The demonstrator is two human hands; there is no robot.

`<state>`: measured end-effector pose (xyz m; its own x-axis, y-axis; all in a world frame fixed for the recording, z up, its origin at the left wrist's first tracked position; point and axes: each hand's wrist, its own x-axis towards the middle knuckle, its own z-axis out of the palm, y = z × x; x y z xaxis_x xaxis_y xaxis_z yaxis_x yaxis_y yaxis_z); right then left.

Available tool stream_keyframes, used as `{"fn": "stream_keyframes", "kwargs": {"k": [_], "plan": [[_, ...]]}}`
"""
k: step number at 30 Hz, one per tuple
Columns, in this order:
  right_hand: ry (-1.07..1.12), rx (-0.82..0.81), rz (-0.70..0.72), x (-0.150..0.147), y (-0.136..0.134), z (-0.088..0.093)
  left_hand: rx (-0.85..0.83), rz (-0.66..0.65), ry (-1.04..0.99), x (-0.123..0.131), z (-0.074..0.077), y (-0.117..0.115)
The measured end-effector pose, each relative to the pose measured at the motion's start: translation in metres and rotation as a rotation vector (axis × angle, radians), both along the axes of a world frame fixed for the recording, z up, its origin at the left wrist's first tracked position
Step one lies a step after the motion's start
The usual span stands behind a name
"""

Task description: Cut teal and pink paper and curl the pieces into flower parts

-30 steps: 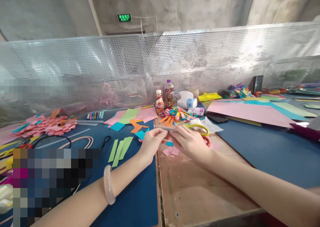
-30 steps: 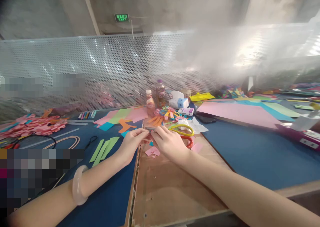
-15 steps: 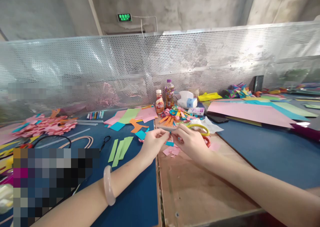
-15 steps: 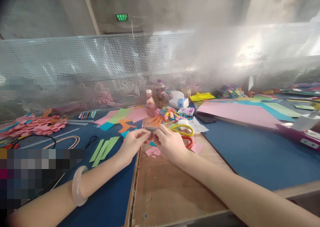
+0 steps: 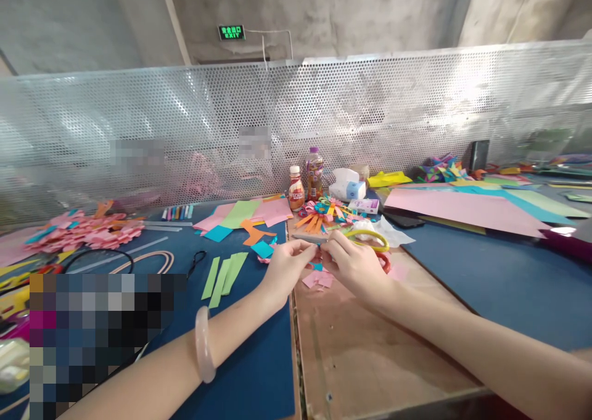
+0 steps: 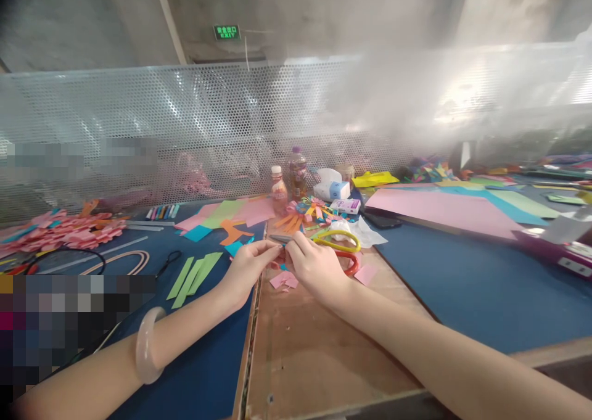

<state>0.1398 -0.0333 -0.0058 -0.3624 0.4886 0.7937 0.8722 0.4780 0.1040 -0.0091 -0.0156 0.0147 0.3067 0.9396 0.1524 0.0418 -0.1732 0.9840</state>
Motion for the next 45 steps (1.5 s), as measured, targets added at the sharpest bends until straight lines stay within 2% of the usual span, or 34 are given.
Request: {"fn": "stream_keyframes", "kwargs": {"k": [5, 13, 19, 32, 39, 43, 45], "plan": [[-0.100, 0.071, 0.008, 0.002, -0.001, 0.000, -0.012, 0.013, -0.018, 0.000, 0.000, 0.000], [-0.143, 0.064, -0.035, 0.000, -0.002, -0.003, 0.018, 0.032, -0.003, -0.001, 0.001, 0.001], [-0.176, 0.080, -0.014, -0.001, -0.005, 0.000, 0.042, 0.039, 0.008, -0.002, 0.001, 0.002], [-0.175, -0.009, -0.078, -0.010, -0.014, 0.003, 0.019, 0.014, -0.069, -0.005, -0.003, 0.006], [-0.183, -0.063, -0.066, -0.011, -0.015, 0.001, 0.027, 0.040, -0.063, -0.006, -0.004, 0.007], [-0.065, -0.145, -0.046, -0.010, -0.014, 0.003, 0.087, 0.062, -0.020, -0.008, -0.003, 0.010], [0.031, -0.190, 0.021, -0.008, -0.012, 0.005, 0.118, 0.066, 0.005, -0.009, -0.003, 0.011]]}}
